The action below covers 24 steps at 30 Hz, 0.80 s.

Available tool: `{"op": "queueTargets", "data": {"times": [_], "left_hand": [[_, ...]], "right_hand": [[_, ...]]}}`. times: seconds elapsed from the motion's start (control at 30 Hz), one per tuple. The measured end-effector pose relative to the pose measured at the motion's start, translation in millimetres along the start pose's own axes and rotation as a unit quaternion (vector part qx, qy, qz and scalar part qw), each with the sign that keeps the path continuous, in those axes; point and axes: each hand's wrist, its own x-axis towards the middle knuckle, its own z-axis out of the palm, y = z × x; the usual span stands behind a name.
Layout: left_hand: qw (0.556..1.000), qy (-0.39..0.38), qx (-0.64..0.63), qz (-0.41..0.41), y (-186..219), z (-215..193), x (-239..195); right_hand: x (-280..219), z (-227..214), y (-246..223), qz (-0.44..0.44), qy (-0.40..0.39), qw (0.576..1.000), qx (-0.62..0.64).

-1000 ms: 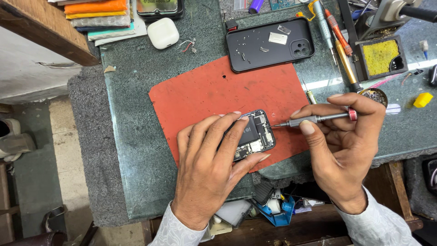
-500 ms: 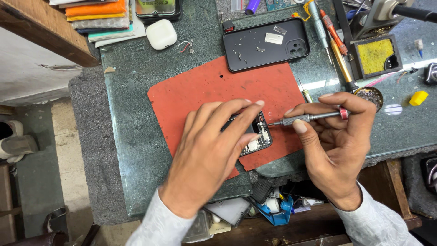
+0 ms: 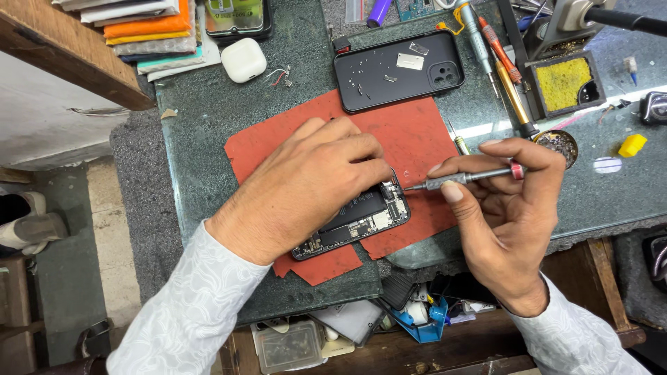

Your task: The person uses a small screwdriver to remove screws from the internal frame of a disassembled smartphone. They then use a plastic pry tool to lift and adjust internal components, including the battery area, while working on a red mat.

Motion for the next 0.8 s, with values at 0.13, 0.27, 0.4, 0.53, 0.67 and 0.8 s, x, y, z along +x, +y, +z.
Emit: {"op": "queueTargets", "data": {"times": [0.13,0.27,0.4,0.53,0.67,0.8], "left_hand": [[1.0,-0.003,-0.003,0.001,-4,-3,0],[0.998,0.068,-0.018,0.006,-6,-9,-6],[0.99,0.132,-0.011,-0.041,-8,-6,-3],[0.985,0.167,0.038,-0.027,-19,2,17],[0.965,0.205,0.159,0.042,-33,18,58],[0.968,0.2,0.146,0.034,-42,32,94]], "right_hand": [[0,-4,0,0.024,0.031,0.999,0.007],[3,-8,2,0.04,0.074,0.996,0.034],[3,-8,4,0.037,0.097,0.993,0.059],[2,-7,4,0.023,0.091,0.995,0.031],[2,-6,4,0.027,0.091,0.995,0.023],[2,-7,4,0.019,0.085,0.995,0.044]]}}
